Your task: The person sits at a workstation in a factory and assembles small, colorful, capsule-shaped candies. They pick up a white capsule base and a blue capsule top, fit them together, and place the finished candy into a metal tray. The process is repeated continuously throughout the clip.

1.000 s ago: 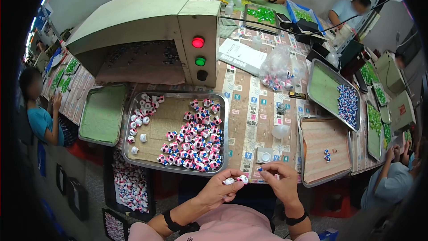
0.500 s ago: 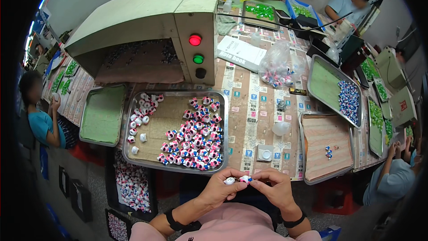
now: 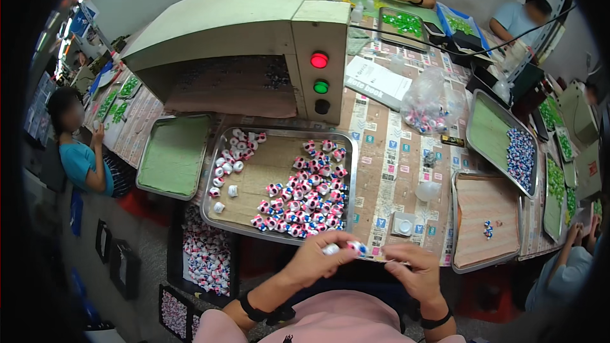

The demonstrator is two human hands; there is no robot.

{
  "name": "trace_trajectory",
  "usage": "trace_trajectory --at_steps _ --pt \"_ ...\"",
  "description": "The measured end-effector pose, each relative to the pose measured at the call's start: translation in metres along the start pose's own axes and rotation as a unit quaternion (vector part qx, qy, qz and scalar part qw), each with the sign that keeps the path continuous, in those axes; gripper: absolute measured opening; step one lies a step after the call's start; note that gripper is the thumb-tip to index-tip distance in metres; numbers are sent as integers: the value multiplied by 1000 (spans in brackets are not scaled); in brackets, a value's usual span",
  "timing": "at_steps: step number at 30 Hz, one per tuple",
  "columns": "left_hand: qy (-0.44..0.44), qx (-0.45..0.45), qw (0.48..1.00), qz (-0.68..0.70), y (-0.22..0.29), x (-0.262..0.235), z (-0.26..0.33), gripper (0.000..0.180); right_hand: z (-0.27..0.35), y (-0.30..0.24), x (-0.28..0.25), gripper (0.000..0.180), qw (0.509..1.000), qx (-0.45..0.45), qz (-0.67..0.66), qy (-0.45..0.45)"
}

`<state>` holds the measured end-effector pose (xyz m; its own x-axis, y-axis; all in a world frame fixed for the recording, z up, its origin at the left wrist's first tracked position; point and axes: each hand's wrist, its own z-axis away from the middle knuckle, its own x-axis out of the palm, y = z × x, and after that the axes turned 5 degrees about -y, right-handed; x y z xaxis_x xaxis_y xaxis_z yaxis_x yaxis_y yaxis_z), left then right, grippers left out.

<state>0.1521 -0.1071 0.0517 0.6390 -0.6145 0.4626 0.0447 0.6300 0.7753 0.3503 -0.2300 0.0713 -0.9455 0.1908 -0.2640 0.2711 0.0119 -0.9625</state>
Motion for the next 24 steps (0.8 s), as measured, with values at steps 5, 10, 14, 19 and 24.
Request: trace_trajectory --at_steps 5,10,14,19,24 --pt "237 216 917 -238 32 -64 -9 22 10 13 -24 16 991 48 20 125" --pt "321 248 797 -448 50 -125 -31 25 24 21 -42 13 982 85 39 162" --pt "303 230 744 -549 47 -143 -43 28 37 38 -72 12 962 103 51 247" --pt "315 207 757 -534 45 -144 -39 32 54 52 -125 13 915 115 141 361" --pt "305 207 772 -518 56 -130 -31 30 73 68 -176 19 840 148 318 413"
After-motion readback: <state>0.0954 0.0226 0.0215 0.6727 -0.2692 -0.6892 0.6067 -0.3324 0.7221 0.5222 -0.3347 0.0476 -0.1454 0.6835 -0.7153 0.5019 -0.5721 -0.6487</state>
